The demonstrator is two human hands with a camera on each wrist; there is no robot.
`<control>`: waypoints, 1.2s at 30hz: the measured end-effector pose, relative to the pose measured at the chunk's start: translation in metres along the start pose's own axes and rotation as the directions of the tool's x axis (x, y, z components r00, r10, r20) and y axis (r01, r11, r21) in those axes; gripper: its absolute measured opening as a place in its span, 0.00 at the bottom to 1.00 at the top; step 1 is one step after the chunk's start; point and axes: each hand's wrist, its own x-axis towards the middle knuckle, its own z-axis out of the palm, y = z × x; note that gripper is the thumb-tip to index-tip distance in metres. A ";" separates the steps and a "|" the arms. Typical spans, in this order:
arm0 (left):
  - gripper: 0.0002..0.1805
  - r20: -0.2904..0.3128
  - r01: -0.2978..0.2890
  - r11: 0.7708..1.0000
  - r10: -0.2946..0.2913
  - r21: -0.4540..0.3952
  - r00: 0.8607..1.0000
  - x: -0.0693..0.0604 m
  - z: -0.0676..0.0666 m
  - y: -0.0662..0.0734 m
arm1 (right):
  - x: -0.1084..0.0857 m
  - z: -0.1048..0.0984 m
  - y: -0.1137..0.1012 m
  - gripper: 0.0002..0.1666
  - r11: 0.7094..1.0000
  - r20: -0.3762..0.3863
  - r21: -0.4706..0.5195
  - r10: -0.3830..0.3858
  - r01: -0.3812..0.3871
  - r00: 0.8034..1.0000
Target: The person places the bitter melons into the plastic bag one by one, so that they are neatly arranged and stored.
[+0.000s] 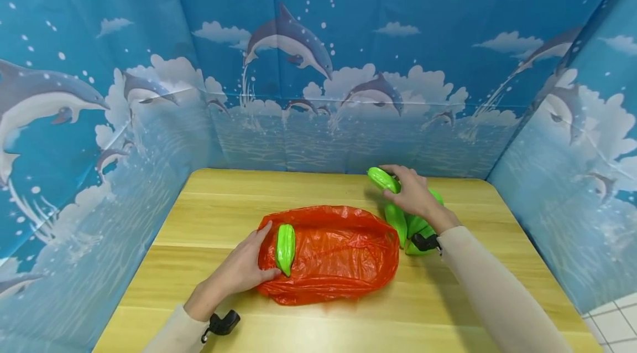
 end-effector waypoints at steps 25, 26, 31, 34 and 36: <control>0.70 0.006 -0.003 1.000 0.003 0.005 1.000 -0.003 -0.001 -0.001 | -0.025 -0.012 -0.055 0.41 0.995 0.050 -0.006 -0.096 0.096 0.994; 0.70 0.006 -0.001 1.000 0.001 0.007 1.000 -0.003 -0.001 -0.002 | -0.026 -0.012 -0.057 0.42 0.995 0.051 -0.004 -0.102 0.102 0.993; 0.70 0.005 -0.008 1.000 0.008 0.020 1.000 -0.002 -0.002 -0.001 | -0.031 -0.011 -0.065 0.43 0.992 0.055 -0.007 -0.123 0.124 0.991; 0.71 -0.002 -0.023 1.000 0.023 0.022 1.000 -0.001 -0.003 0.001 | -0.033 -0.009 -0.068 0.43 0.991 0.064 -0.004 -0.131 0.132 0.989; 0.71 -0.006 -0.030 0.999 0.031 0.025 1.000 -0.001 -0.002 0.001 | -0.034 -0.008 -0.071 0.44 0.991 0.075 -0.002 -0.130 0.131 0.989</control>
